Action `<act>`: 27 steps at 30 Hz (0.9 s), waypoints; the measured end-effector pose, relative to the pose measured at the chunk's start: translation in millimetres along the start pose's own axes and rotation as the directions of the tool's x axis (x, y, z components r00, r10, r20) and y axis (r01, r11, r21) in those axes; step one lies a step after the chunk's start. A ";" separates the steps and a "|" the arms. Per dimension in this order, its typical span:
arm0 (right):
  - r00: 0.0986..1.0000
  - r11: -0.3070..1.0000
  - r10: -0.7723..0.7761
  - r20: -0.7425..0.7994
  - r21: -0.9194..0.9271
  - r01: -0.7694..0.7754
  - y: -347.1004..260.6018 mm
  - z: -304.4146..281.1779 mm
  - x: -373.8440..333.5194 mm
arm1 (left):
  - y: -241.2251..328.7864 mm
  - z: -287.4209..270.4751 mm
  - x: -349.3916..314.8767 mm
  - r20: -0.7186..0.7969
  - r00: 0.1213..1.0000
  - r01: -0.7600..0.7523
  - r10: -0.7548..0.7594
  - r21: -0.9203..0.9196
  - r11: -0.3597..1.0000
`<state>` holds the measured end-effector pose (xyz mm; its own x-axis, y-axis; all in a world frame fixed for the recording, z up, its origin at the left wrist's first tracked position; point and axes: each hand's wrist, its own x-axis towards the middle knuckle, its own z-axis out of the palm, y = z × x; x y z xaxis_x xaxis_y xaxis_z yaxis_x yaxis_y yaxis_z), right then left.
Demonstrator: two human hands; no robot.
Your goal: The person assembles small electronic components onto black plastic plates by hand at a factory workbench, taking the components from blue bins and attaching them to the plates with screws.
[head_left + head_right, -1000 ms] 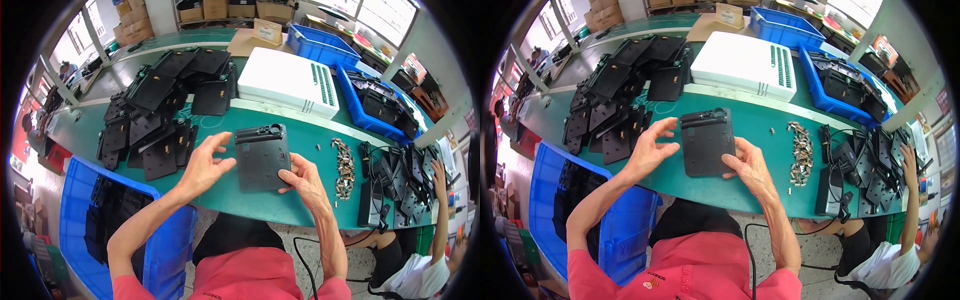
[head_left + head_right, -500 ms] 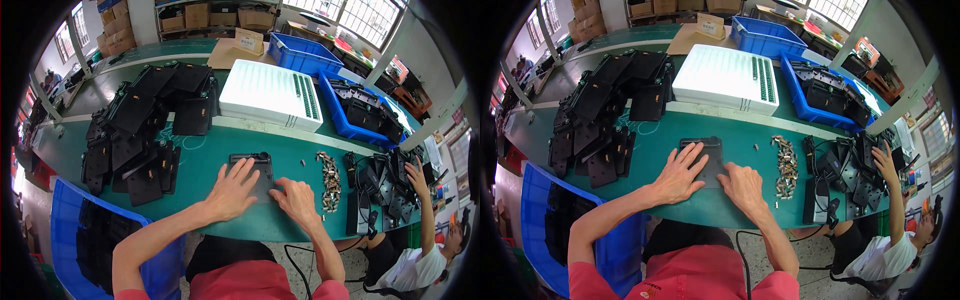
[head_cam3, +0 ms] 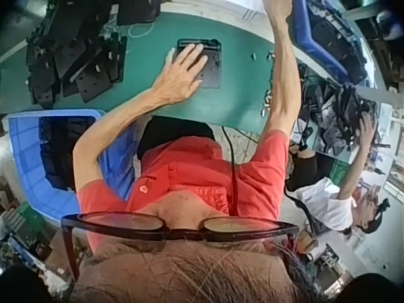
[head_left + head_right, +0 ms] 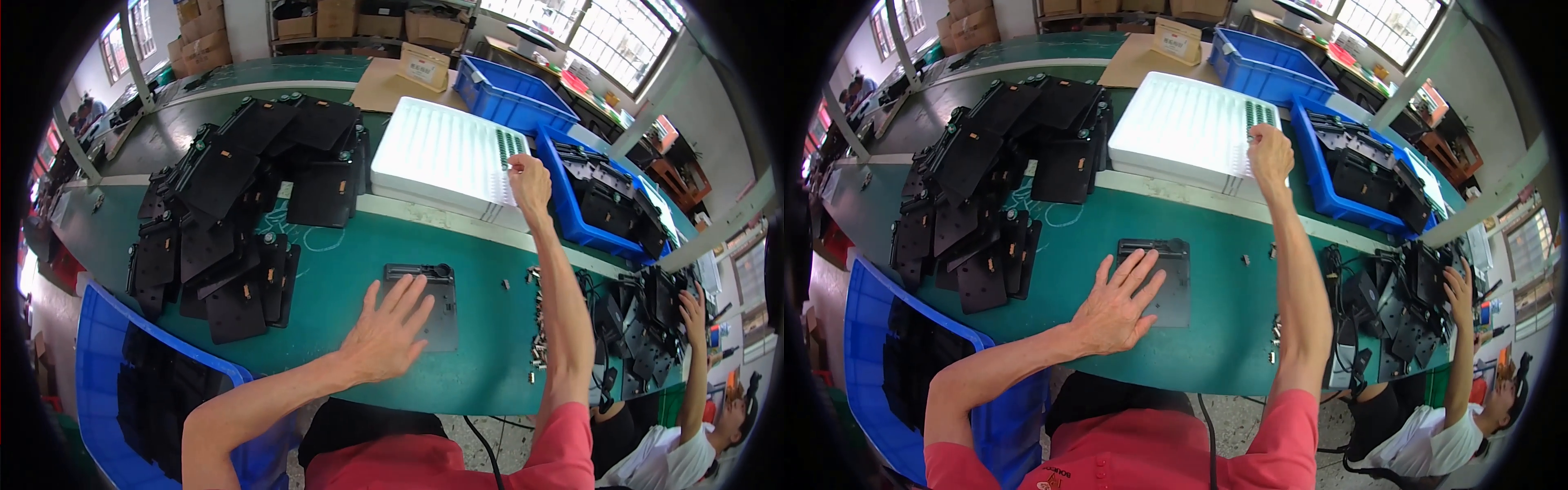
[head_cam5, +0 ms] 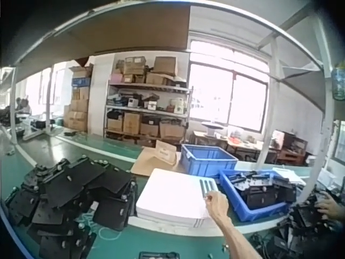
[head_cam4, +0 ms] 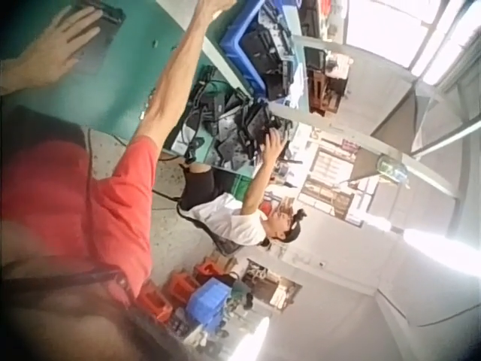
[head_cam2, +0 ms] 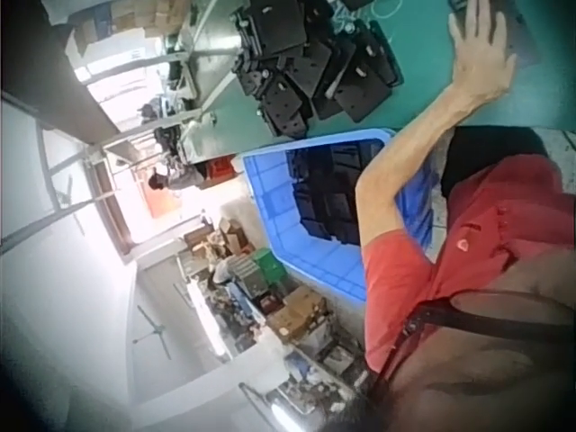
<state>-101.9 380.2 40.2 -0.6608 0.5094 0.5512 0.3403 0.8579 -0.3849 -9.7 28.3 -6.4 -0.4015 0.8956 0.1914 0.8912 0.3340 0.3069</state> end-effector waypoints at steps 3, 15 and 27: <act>0.999 0.996 -0.016 0.049 -0.090 0.021 14.0 24.2 19.3 | -1.5 -0.6 -2.8 -0.014 1.000 -0.001 0.001 0.002 1.000; 0.947 0.953 -0.223 0.231 -0.155 0.262 24.5 37.5 52.4 | -2.4 -2.7 -3.4 -0.026 1.000 0.003 -0.003 -0.008 1.000; 0.869 0.581 -0.114 0.482 0.742 -0.336 -23.1 -19.0 29.5 | -2.9 0.2 -5.8 -0.052 0.999 0.010 -0.012 -0.024 1.000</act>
<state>-116.6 376.6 79.4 -0.9354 0.3126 0.1655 -0.0767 0.2775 -0.9577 -9.9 22.2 -8.6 -0.4224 0.8750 0.2365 0.8818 0.3362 0.3308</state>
